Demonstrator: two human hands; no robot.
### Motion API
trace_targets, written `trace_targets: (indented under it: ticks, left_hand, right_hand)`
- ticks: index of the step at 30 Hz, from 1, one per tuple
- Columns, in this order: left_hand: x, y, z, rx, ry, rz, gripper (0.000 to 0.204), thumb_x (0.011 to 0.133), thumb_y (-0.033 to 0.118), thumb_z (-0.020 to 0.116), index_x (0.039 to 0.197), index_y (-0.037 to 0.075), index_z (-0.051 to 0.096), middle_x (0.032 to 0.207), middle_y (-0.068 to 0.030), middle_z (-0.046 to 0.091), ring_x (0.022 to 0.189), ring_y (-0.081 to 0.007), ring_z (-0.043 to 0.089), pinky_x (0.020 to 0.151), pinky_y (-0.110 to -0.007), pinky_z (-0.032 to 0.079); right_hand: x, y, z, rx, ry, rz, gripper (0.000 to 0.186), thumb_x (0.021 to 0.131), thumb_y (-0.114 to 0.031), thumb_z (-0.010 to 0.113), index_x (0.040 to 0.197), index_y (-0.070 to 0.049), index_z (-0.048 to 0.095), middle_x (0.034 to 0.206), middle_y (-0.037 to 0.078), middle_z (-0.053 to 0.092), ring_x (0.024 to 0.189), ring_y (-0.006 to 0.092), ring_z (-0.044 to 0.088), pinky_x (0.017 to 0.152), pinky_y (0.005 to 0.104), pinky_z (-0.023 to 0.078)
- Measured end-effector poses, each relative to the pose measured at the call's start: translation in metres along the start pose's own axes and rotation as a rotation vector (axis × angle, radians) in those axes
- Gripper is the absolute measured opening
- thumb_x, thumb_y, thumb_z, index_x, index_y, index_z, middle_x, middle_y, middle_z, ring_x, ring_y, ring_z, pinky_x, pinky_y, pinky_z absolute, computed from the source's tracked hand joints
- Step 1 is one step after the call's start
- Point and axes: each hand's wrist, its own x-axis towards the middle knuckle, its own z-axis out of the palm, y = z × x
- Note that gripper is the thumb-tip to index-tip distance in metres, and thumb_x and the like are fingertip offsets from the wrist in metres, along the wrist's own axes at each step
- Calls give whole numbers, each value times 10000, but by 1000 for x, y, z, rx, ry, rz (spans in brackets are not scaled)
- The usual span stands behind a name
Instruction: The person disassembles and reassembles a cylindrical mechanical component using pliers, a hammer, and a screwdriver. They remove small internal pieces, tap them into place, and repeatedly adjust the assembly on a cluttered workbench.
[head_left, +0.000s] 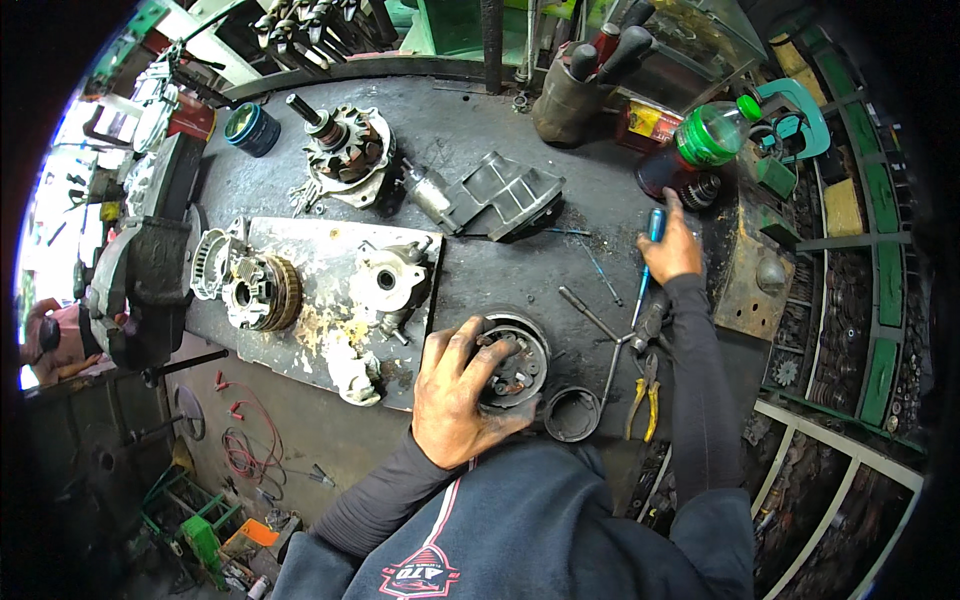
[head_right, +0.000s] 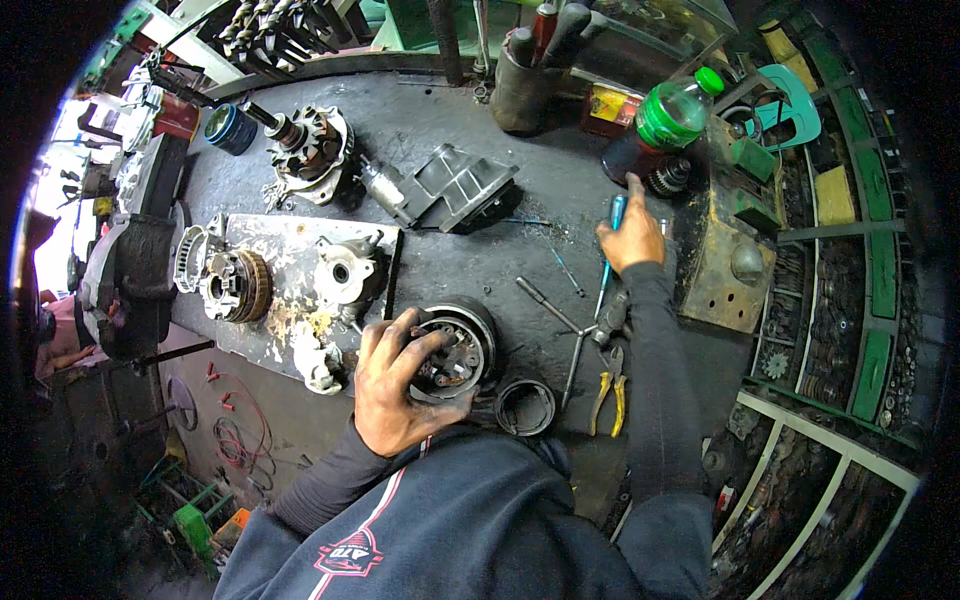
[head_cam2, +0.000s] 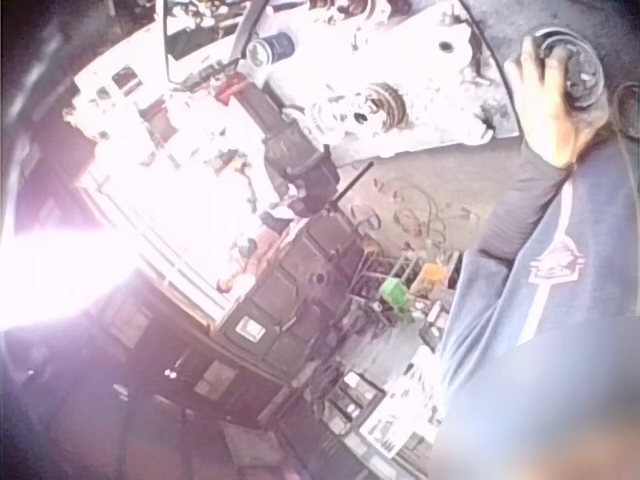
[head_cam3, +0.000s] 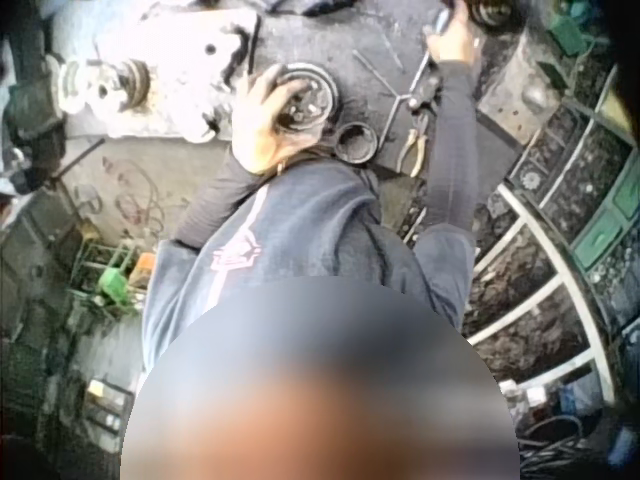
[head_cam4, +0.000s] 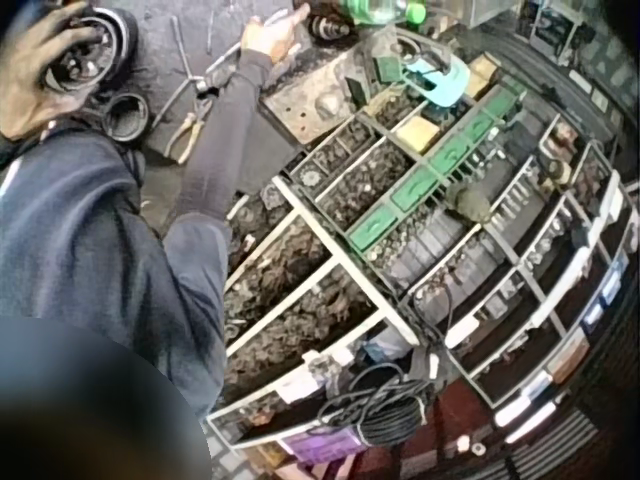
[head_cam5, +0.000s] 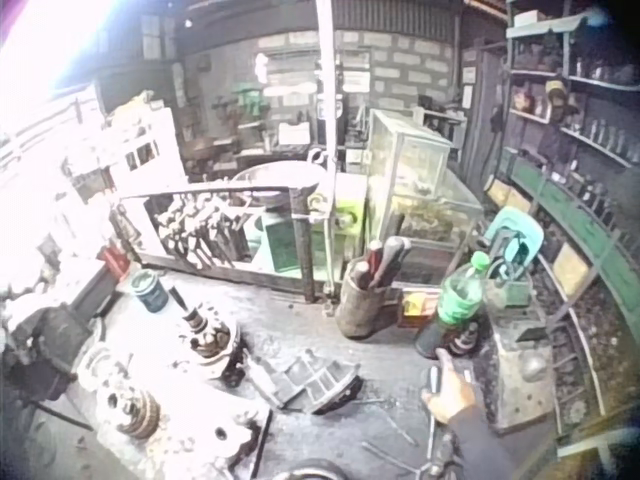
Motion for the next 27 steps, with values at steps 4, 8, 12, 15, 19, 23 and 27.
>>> trace_targets:
  ticks: [4,8,12,15,19,23,27]
  left_hand:
    - [-6,-5,5,35,-6,-5,692,557,246,922,1198,106,701,1334,-207,582,1104,-394,558,939,-475,502]
    - [-8,0,11,52,47,5,681,564,255,922,1196,116,708,1315,-209,596,1122,-400,567,955,-486,495]
    - [-9,7,1,47,63,31,683,555,252,931,1184,96,715,1296,-236,610,1142,-430,588,965,-508,496]
    - [-13,9,-6,31,68,31,675,546,235,928,1165,80,709,1282,-256,606,1134,-434,599,958,-503,499]
    - [-23,8,-6,2,65,-23,668,537,212,922,1148,63,697,1267,-264,603,1106,-425,607,942,-490,499]
    - [-33,7,-4,6,128,-107,702,517,210,931,1152,49,678,1200,-262,574,1104,-429,582,930,-493,489]
    - [-43,9,-8,10,122,-110,749,492,240,937,1166,59,666,1174,-253,556,1084,-427,556,922,-502,479]
  right_hand:
    - [-54,-37,-43,308,284,-301,696,868,-61,690,1507,-77,414,1247,214,633,1085,298,660,952,406,516]
    - [-126,-71,-86,700,389,-279,626,883,-15,684,1457,-23,435,1137,96,586,964,176,579,893,332,507]
    - [-167,-92,-112,788,477,-311,670,875,-103,706,1453,-11,380,1074,148,590,902,175,578,831,326,513]
    - [-189,-104,-119,785,516,-329,701,880,-171,712,1461,-34,344,1024,173,600,837,197,589,783,350,526]
    - [-210,-113,-115,788,513,-534,704,886,-179,747,1456,-81,346,974,192,618,734,213,638,636,337,565]
    - [-219,-118,-108,666,310,-710,647,858,-84,778,1393,-73,413,1000,214,627,741,235,672,584,340,580]
    - [-221,-124,-103,698,205,-801,658,856,-50,769,1388,-57,381,1030,247,609,782,251,672,612,351,573]
